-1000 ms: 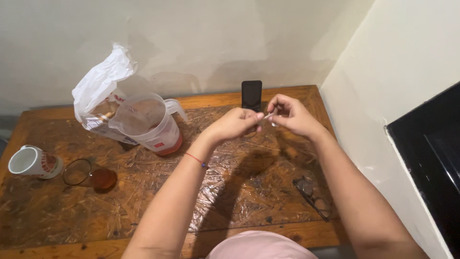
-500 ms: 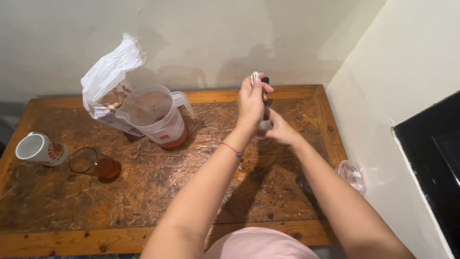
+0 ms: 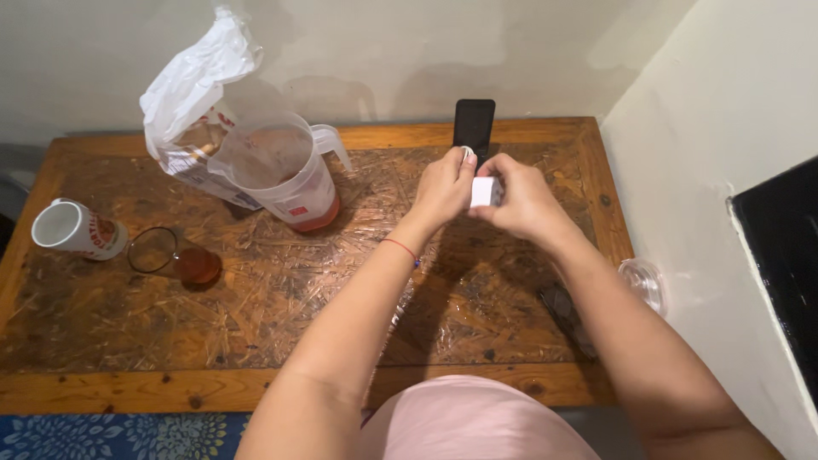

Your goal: The person sorts a phone, a charging cable, a power adapter, and plastic bags containing small objects by moving them between two tables.

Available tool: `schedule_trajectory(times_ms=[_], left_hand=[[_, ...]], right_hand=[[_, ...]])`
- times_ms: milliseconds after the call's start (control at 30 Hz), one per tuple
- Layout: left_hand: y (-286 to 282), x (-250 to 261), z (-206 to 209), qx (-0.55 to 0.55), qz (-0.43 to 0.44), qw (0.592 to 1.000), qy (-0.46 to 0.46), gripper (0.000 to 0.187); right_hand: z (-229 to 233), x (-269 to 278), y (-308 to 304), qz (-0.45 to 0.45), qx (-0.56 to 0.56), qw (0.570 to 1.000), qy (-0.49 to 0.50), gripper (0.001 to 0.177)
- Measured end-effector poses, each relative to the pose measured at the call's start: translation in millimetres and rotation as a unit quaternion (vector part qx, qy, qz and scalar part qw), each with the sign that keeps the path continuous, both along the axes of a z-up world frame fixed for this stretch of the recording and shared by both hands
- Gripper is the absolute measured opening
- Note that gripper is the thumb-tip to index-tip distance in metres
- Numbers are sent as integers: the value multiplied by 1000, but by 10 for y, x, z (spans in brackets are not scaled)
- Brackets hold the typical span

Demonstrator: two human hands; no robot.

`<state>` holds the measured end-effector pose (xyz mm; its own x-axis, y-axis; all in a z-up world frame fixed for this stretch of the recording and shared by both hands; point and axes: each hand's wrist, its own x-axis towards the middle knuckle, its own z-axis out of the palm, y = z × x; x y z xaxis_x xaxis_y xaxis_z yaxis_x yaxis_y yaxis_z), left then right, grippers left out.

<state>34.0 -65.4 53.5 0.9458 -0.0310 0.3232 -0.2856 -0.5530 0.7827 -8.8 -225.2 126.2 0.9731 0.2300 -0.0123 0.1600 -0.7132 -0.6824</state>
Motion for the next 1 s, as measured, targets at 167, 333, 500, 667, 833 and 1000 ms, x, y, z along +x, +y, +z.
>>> schedule_trajectory(times_ms=[167, 333, 500, 667, 833, 1000], left_hand=[[63, 88, -115, -291, -140, 930, 175, 44], [63, 135, -198, -462, -272, 811, 233, 44], [205, 102, -257, -508, -320, 755, 263, 47], [140, 83, -312, -505, -276, 774, 263, 45], [-227, 67, -239, -305, -145, 919, 202, 43], [-750, 191, -368, -175, -100, 979, 17, 55]], right_hand=[[-274, 339, -190, 100, 277, 955, -37, 57], [-374, 507, -250, 87, 353, 919, 154, 73], [-350, 523, -254, 154, 334, 908, 202, 70], [-380, 441, -281, 102, 369, 887, 257, 62], [-453, 435, -485, 27, 401, 874, 272, 54], [-643, 399, -973, 83, 468, 844, 249, 49]])
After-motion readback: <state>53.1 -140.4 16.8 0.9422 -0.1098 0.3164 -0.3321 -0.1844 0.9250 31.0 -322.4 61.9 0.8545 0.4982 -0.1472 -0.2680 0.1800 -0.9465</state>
